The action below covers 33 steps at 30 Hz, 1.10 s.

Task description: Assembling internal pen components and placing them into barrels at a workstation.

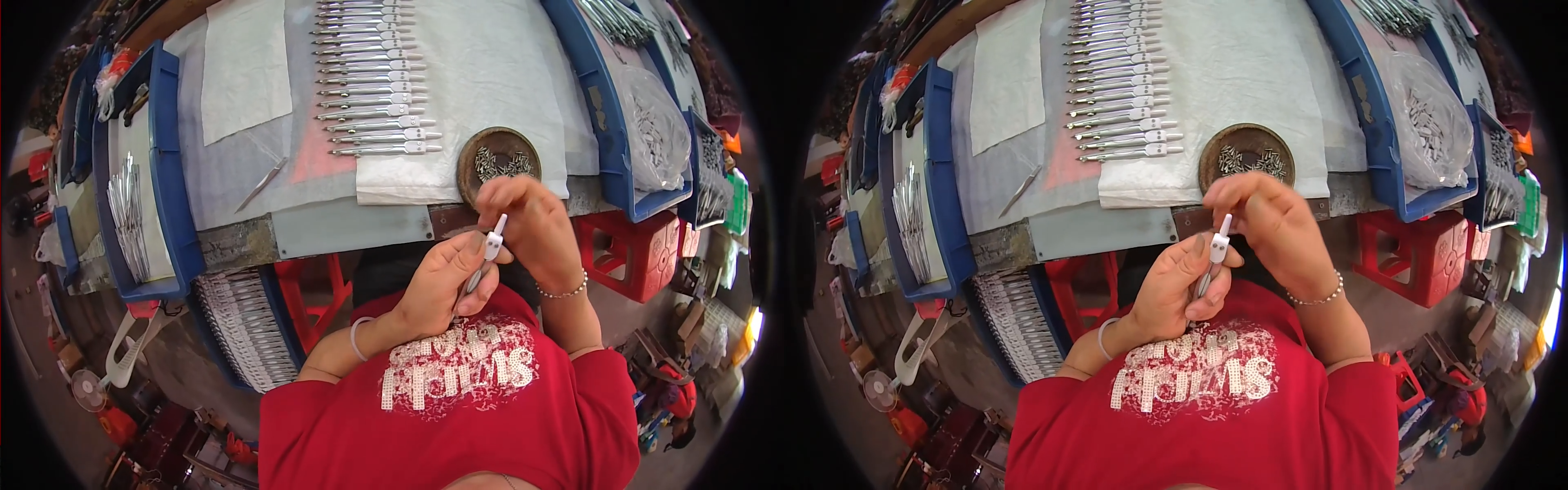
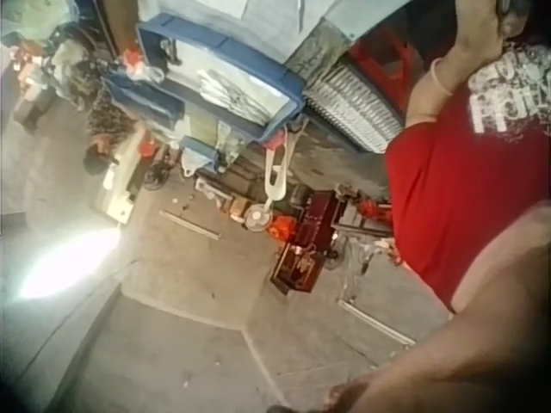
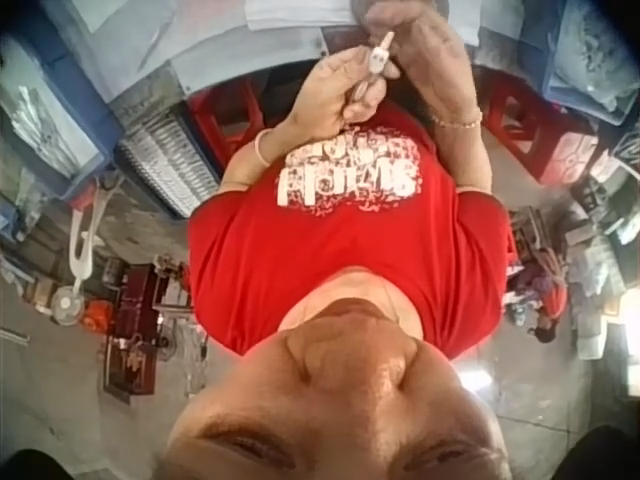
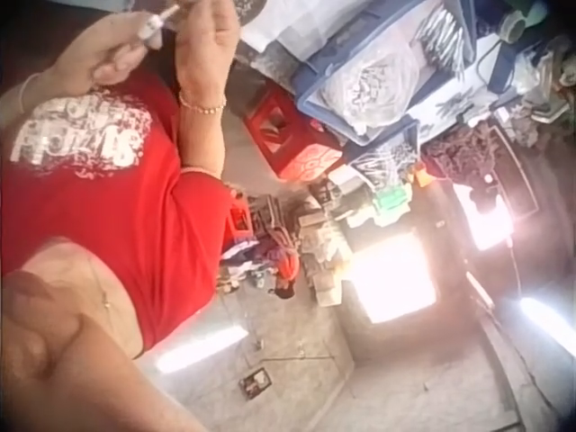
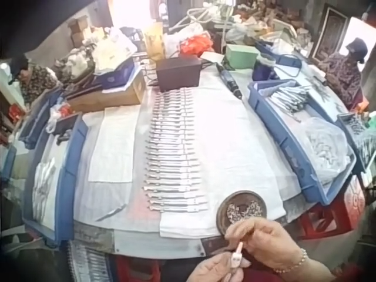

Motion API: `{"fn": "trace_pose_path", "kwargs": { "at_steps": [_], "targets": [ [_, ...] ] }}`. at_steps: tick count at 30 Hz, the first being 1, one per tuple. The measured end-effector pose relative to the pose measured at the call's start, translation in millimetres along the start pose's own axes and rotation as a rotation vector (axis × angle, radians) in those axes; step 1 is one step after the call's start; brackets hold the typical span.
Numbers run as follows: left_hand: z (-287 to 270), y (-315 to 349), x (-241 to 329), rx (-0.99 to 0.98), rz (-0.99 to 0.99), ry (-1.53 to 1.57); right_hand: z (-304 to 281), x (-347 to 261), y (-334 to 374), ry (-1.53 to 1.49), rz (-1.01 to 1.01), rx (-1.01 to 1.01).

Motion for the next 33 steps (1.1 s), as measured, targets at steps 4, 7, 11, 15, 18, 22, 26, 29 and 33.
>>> {"fn": "trace_pose_path", "kwargs": {
  "at_steps": [4,7,11,15,18,22,26,29,33],
  "targets": [
    [0.3,2.5,-0.5,0.04,0.035,-0.165,7.4,-6.2,-14.1,-0.493,0.192,0.076],
    [3.3,2.4,1.4,0.068,0.088,-0.214,22.3,-7.1,-14.8,-0.494,0.261,0.093],
    [3.6,0.7,5.9,0.049,0.122,-0.302,34.1,-6.2,-12.3,-0.385,0.281,0.142],
    [5.8,0.0,13.7,0.085,0.346,-0.526,34.0,-2.0,-15.2,-0.282,0.309,0.194],
    [4.9,0.2,13.0,0.083,0.364,-0.533,32.9,-3.7,-12.9,-0.312,0.298,0.213],
    [9.0,-0.7,14.6,0.105,0.445,-0.589,34.8,-6.9,-11.5,-0.282,0.267,0.186],
    [6.6,-14.9,19.8,0.095,0.509,-0.605,20.4,-6.1,-21.5,-0.272,0.202,0.302],
    [2.9,-16.9,16.2,0.083,0.366,-0.509,19.9,-7.6,-25.1,-0.357,0.22,0.232],
    [1.1,-18.1,2.7,0.114,-0.07,-0.09,13.2,-6.4,-32.4,-0.375,0.268,0.208]
  ]
}}
Point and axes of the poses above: each hand's wrist, its own y-axis away from the middle knuckle, its own z-axis out of the palm, x = y × z, the point moved 8 cm from there along -y, towards the middle knuckle, and after that the axes turned 15 degrees about x, right-handed, at the moved point
